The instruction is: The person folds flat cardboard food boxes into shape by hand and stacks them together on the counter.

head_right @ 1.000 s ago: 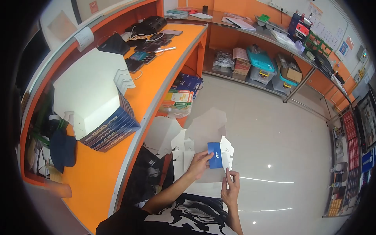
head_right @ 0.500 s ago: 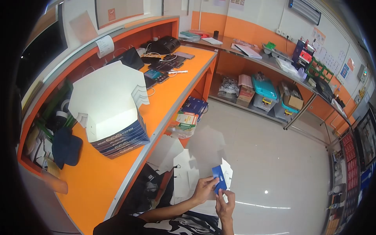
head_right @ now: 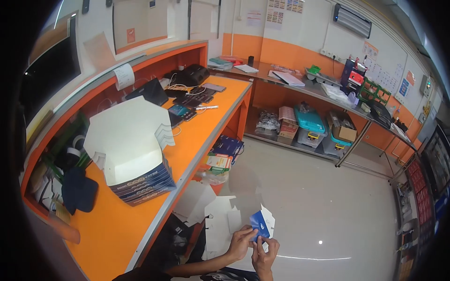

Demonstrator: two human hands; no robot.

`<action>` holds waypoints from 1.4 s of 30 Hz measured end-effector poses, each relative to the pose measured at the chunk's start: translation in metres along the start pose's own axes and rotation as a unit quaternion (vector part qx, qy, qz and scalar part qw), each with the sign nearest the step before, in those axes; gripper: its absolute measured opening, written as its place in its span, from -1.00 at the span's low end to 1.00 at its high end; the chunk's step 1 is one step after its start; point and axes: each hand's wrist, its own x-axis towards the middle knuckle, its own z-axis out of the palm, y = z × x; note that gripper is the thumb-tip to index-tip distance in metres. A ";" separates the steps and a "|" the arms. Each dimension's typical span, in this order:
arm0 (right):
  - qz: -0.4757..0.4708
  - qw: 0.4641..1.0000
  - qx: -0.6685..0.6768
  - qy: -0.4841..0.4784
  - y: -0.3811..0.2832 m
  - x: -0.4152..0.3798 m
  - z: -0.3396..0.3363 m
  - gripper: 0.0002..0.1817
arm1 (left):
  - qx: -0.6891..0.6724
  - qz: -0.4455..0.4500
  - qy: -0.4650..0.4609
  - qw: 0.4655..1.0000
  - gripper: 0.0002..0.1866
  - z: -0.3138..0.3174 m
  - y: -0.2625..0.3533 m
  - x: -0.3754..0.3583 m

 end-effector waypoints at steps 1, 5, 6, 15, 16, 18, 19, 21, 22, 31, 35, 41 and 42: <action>0.001 1.000 -0.003 0.002 -0.001 0.002 0.000 -0.54 | -0.019 -0.010 0.002 1.000 -0.81 -0.001 0.000 0.000; 0.030 1.000 0.001 0.010 -0.005 0.007 -0.001 -0.58 | -0.054 -0.018 0.009 0.998 -0.80 0.002 0.003 -0.006; 0.030 0.999 -0.001 0.013 -0.006 0.010 -0.002 -0.58 | -0.054 -0.018 0.006 0.998 -0.80 0.003 0.005 -0.008; 0.152 0.959 0.235 -0.041 0.001 0.036 -0.021 -0.46 | -0.089 -0.050 -0.021 0.995 -0.75 -0.013 0.018 -0.016; 0.152 0.960 0.233 -0.040 0.001 0.037 -0.023 -0.46 | -0.045 -0.037 -0.033 0.998 -0.72 -0.017 0.019 -0.017; 0.157 0.948 0.266 -0.074 0.000 0.038 -0.025 -0.47 | -0.001 -0.023 -0.047 0.999 -0.68 -0.025 0.024 -0.019; 0.163 0.946 0.271 -0.075 0.003 0.037 -0.023 -0.52 | 0.020 -0.028 -0.064 0.997 -0.63 -0.028 0.034 -0.022; 0.242 0.917 0.315 -0.034 0.004 0.039 -0.025 -0.56 | 0.103 0.010 -0.087 0.991 -0.57 -0.041 0.054 -0.032; 0.319 0.878 0.357 0.004 0.005 0.040 -0.025 -0.60 | 0.159 0.096 -0.051 0.981 -0.63 -0.061 0.046 -0.033; 0.471 0.558 0.683 0.012 0.025 0.027 -0.006 -0.35 | -0.039 -0.090 0.001 0.995 -0.35 -0.129 0.009 -0.036; 0.492 0.557 0.669 -0.004 0.014 0.019 0.011 -0.36 | -0.248 -0.179 -0.069 0.950 -0.36 -0.119 0.007 -0.023; 0.198 0.974 0.052 -0.097 -0.011 0.005 -0.004 -0.22 | -0.110 -0.135 0.013 0.985 -0.53 -0.113 0.031 -0.014; 0.078 0.990 -0.024 -0.113 -0.030 0.015 -0.016 -0.14 | -0.108 -0.136 0.015 0.985 -0.53 -0.110 0.028 -0.017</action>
